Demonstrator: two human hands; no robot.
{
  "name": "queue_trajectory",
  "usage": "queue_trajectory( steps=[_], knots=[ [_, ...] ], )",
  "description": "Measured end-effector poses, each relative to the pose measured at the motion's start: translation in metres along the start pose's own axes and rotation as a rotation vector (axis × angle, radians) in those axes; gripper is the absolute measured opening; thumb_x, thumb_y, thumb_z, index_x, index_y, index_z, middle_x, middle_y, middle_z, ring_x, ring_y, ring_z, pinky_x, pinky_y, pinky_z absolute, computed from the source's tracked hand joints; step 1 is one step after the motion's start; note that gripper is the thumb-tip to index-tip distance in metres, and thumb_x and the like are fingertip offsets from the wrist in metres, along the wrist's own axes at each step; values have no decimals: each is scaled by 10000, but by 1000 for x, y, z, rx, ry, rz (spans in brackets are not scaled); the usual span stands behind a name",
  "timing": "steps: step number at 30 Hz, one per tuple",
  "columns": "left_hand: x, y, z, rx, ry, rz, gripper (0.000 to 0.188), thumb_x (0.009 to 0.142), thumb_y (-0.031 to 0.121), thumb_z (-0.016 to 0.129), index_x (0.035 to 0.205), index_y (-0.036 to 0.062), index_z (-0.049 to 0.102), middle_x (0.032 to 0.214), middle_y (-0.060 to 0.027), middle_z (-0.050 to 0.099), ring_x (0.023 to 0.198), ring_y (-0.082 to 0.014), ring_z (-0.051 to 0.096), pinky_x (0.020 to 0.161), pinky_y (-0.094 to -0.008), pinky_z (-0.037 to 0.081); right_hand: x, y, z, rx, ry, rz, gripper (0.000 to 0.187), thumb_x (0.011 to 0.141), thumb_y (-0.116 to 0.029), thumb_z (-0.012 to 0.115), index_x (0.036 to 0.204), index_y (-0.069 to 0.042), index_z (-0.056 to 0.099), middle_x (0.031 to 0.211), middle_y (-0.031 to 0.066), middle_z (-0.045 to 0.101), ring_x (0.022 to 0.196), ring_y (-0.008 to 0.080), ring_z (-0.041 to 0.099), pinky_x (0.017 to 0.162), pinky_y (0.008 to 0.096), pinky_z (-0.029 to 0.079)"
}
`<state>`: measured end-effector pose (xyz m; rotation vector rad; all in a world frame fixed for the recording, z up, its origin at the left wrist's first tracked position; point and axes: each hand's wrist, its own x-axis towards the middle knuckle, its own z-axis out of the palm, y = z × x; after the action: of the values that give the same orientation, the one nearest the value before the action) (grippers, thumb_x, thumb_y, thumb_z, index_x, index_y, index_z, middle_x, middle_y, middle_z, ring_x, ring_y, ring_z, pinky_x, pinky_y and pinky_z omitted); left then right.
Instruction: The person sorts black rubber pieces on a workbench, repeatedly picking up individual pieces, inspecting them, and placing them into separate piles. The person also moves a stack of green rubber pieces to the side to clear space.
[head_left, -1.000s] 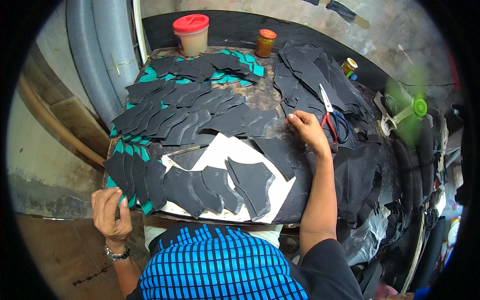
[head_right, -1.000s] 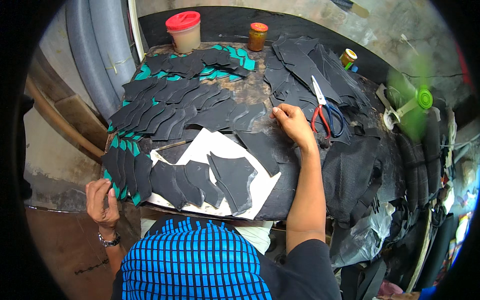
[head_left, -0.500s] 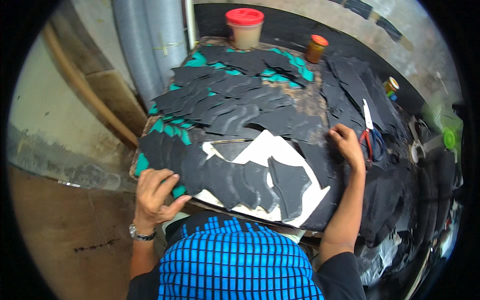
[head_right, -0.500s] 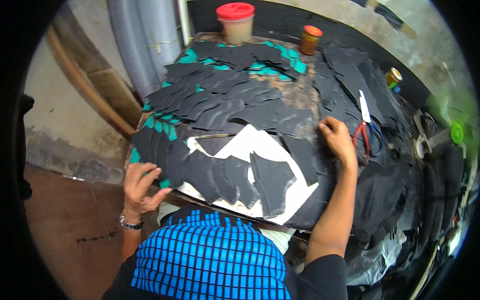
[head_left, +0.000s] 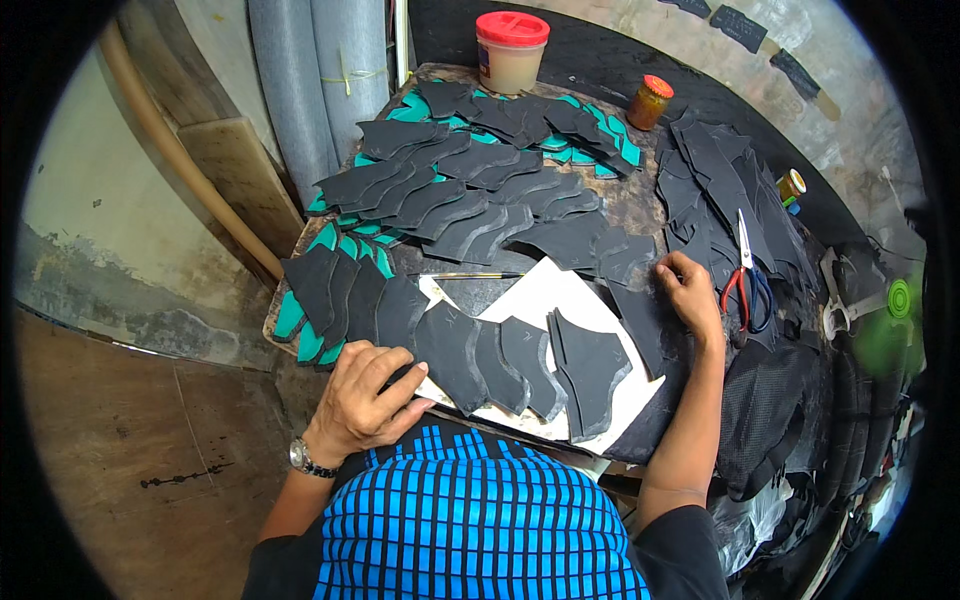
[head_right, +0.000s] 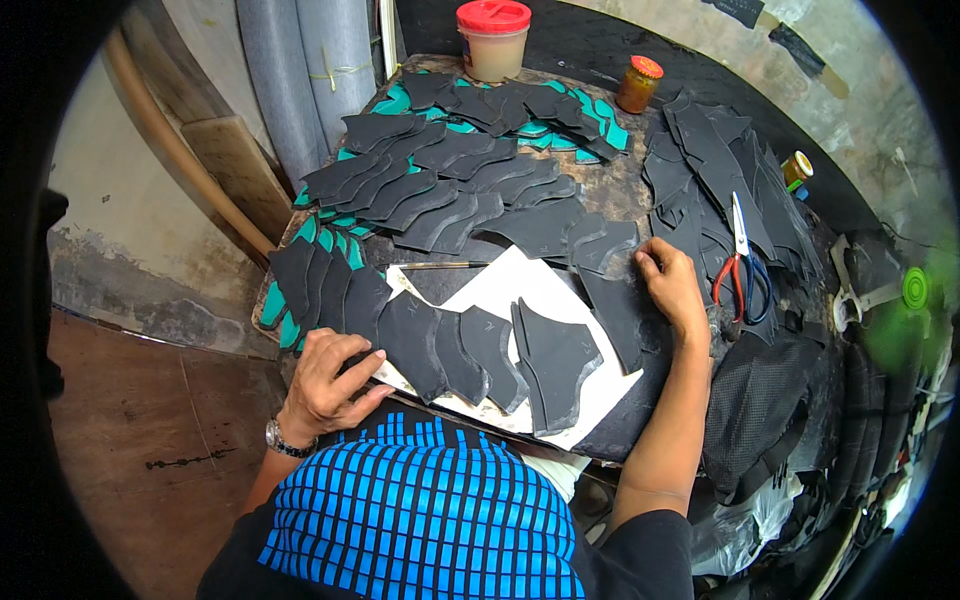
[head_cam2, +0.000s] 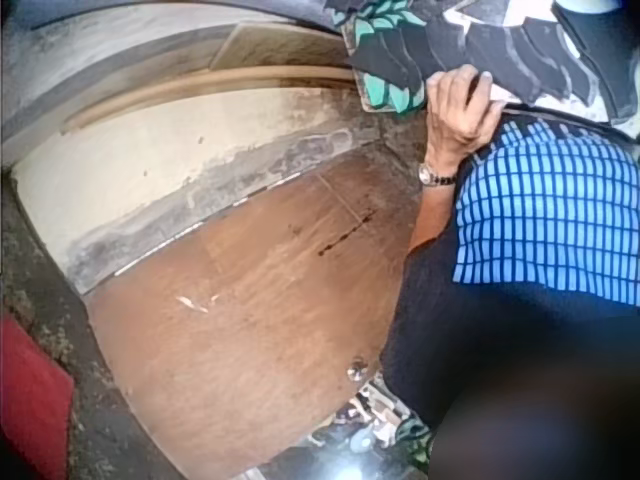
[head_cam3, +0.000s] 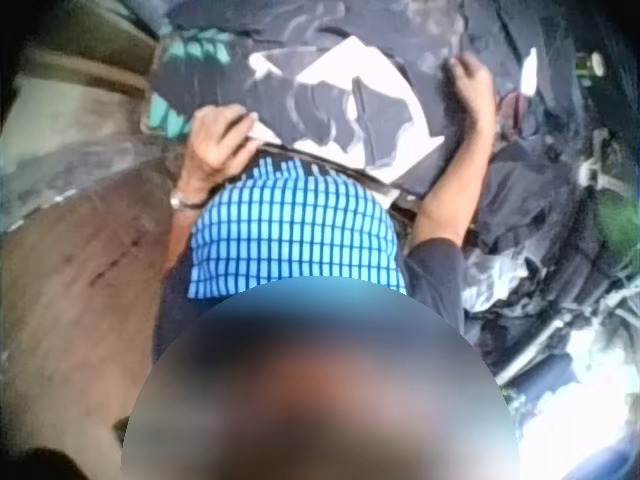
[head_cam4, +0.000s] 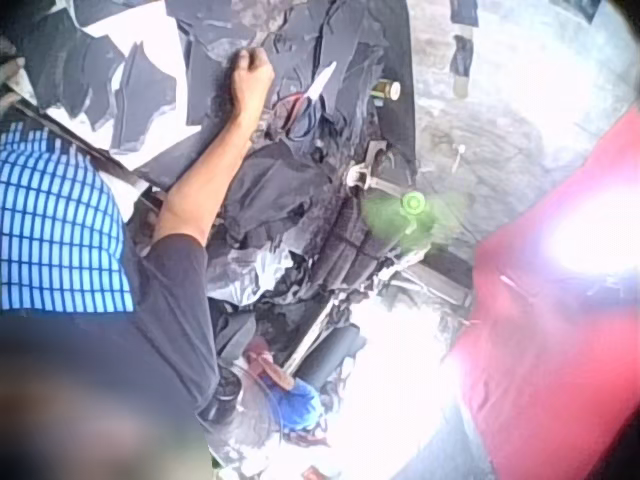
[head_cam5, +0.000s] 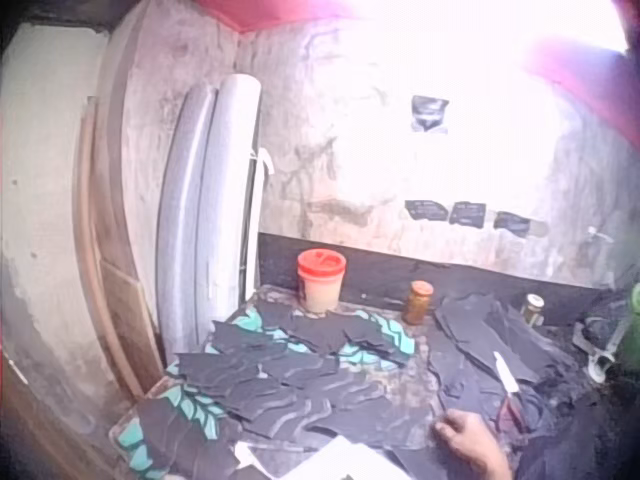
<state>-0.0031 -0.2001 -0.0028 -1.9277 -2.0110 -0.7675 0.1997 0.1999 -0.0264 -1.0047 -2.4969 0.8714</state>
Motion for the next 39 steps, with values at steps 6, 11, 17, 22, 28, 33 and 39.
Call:
queue_trajectory(
  steps=[6,11,17,22,28,33,39],
  knots=[
    [8,6,-1,3,-40,19,404,704,240,810,1023,24,690,1053,-113,614,895,-262,587,815,-424,438,2,11,-2,112,22,-71,158,917,-101,581,995,28,626,867,161,679,832,228,642,775,343,486],
    [19,17,6,-45,-136,62,418,745,278,795,1068,38,682,1187,-138,605,946,-256,580,843,-429,423,7,32,-15,90,491,178,160,931,-104,552,1009,16,625,841,196,671,770,279,643,722,379,485],
    [25,21,16,-62,-179,104,421,752,271,789,1095,50,684,1212,-150,607,987,-262,579,858,-432,423,3,12,-16,83,543,29,150,907,-109,592,987,11,637,712,152,635,613,226,582,609,359,461],
    [26,20,11,-48,-161,94,400,743,245,785,1061,24,687,1134,-140,635,954,-252,596,852,-423,434,-15,-49,21,120,110,-106,135,893,-138,600,960,-28,639,809,200,667,750,330,664,685,401,501],
    [12,8,-6,-5,114,94,270,719,216,778,822,-10,672,838,-96,649,744,-220,586,674,-357,459,-35,-95,54,47,-111,-404,145,860,-178,628,903,-42,653,871,159,681,798,361,661,718,432,520],
    [-10,-2,-13,75,79,-72,316,687,177,794,936,15,687,950,-96,627,839,-250,593,727,-385,453,-27,-84,52,-39,21,-271,146,867,-183,641,890,-41,668,854,159,682,768,350,665,695,415,517],
    [-19,-5,6,109,70,-95,292,729,104,764,1001,31,686,1017,-85,621,904,-238,597,798,-384,445,-22,-74,46,-117,109,-267,153,880,-163,630,870,-10,640,818,188,651,758,368,645,682,412,490]
  ],
)
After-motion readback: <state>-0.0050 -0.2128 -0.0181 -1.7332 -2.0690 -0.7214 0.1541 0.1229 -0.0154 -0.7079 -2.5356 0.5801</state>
